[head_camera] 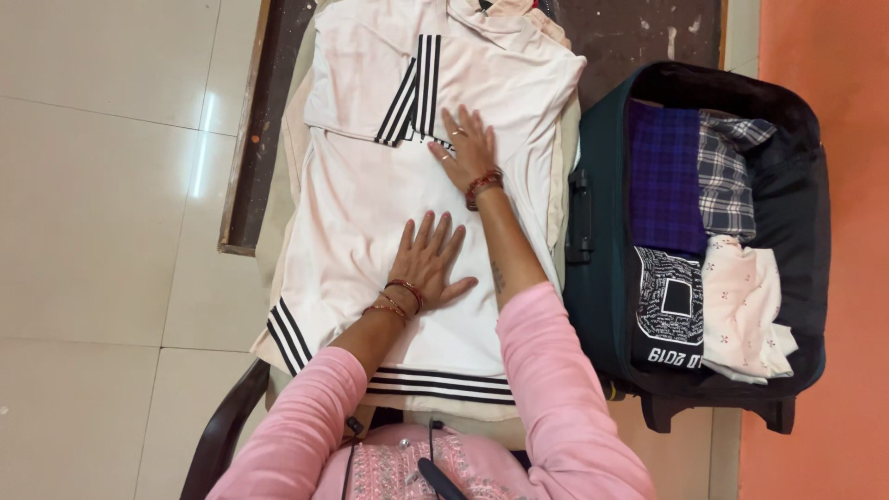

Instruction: The person folds a white patterned t-shirt and places it into a suitcase. They then fold a white t-shirt with a graphic print and add it to the suitcase. Finally, the person buttons up a light-colored long-sleeved shirt laid out on the table.

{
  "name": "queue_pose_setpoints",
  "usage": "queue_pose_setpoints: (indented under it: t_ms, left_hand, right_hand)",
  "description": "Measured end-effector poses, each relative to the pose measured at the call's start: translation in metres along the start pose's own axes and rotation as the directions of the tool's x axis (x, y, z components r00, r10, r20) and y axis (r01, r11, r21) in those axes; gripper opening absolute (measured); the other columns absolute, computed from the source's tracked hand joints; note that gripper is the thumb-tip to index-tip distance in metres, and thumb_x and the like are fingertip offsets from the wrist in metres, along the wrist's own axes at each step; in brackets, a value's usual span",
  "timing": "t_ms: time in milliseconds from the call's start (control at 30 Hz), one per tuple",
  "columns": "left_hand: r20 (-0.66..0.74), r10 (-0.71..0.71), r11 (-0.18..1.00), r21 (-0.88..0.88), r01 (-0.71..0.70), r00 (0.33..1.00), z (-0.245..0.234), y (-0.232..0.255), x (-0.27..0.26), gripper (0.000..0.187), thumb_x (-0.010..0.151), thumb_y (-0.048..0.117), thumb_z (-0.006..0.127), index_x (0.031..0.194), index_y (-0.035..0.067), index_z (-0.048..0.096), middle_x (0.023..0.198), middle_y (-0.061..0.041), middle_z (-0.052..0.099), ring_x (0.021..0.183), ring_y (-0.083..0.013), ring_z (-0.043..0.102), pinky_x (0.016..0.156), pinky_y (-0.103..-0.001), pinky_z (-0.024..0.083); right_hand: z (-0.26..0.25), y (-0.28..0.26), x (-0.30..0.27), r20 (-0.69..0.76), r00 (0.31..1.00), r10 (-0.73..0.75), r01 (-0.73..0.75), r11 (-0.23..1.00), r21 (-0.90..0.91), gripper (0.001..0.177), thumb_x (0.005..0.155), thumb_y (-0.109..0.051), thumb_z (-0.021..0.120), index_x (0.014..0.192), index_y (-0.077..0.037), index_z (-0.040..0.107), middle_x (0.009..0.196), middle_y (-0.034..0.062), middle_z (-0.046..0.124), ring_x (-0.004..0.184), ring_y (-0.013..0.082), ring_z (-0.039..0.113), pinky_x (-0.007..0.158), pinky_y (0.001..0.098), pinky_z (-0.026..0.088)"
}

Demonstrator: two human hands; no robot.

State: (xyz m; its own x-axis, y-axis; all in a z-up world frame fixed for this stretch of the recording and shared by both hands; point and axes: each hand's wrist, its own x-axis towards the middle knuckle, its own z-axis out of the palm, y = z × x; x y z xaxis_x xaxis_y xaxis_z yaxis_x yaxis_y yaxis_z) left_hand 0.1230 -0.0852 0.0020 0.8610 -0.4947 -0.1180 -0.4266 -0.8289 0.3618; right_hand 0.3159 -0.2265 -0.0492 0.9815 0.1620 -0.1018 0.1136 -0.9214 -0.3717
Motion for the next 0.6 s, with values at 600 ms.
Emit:
queue_pose_setpoints:
  t_ms: [600]
  left_hand:
    - [-0.074,-0.166,0.986,-0.035,0.164,0.983,0.020,-0.025,0.055,0.047,0.099,0.048,0.052,0.132,0.015,0.061,0.130,-0.007,0.063,0.128,-0.0270,0.054,0.115,-0.049,0.037]
  right_hand:
    - [-0.002,0.062,-0.163,-0.038,0.999,0.029,-0.038,0.964,-0.262,0.081,0.101,-0.060,0.046,0.165,-0.018,0.017,0.170,0.0207,0.011,0.157,0.0350,0.009,0.125,0.0500,0.006]
